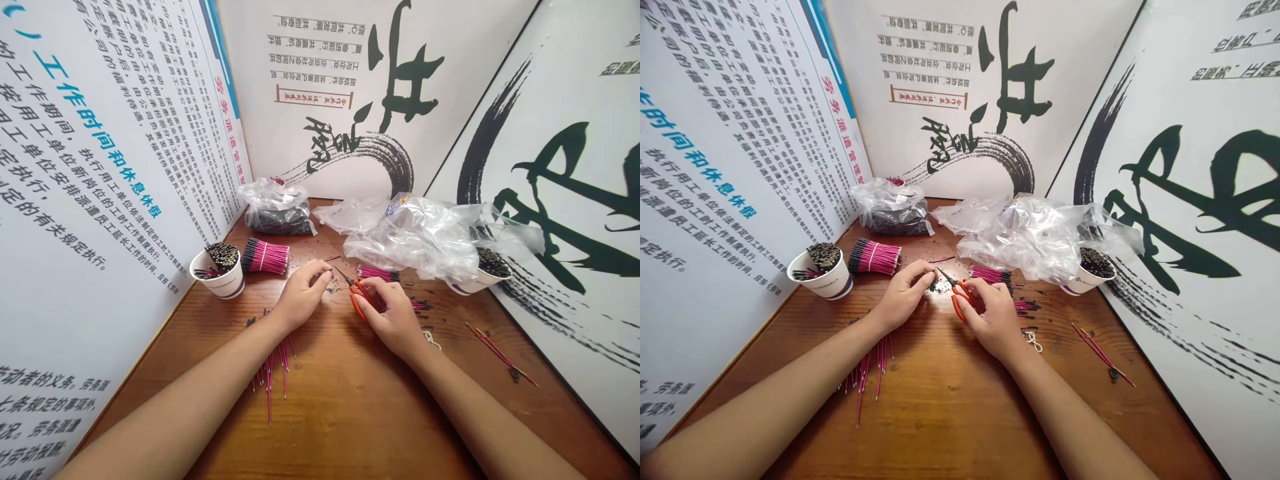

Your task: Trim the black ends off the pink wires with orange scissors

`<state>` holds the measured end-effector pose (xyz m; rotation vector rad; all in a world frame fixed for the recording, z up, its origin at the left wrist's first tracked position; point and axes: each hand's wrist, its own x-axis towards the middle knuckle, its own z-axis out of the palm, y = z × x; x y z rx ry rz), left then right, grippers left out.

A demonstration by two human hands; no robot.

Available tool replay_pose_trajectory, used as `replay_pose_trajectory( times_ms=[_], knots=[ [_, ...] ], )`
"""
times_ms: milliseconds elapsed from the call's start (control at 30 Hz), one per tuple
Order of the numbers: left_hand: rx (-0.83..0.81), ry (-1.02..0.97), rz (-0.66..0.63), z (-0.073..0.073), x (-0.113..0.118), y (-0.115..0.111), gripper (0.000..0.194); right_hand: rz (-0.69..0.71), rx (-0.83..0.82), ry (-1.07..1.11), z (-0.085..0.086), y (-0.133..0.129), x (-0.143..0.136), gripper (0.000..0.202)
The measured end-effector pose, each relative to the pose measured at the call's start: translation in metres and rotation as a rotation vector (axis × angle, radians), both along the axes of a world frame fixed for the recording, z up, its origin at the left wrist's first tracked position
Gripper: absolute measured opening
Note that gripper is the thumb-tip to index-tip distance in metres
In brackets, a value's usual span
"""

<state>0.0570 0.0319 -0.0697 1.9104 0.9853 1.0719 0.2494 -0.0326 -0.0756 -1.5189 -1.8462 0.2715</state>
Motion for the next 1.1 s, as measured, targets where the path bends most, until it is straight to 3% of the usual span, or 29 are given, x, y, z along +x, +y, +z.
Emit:
replay_pose_trajectory(
  times_ms=[867, 1100],
  knots=[
    [-0.029, -0.035, -0.034, -0.0001, -0.0007, -0.0019, 0.021, 0.003, 0.068, -0.024, -0.0004, 0.0010, -0.0027, 0.017],
    [-0.029, -0.021, -0.040, 0.0004, -0.0021, -0.0057, 0.025, 0.063, 0.034, 0.142, -0.0022, 0.0025, -0.0029, 0.017]
  ],
)
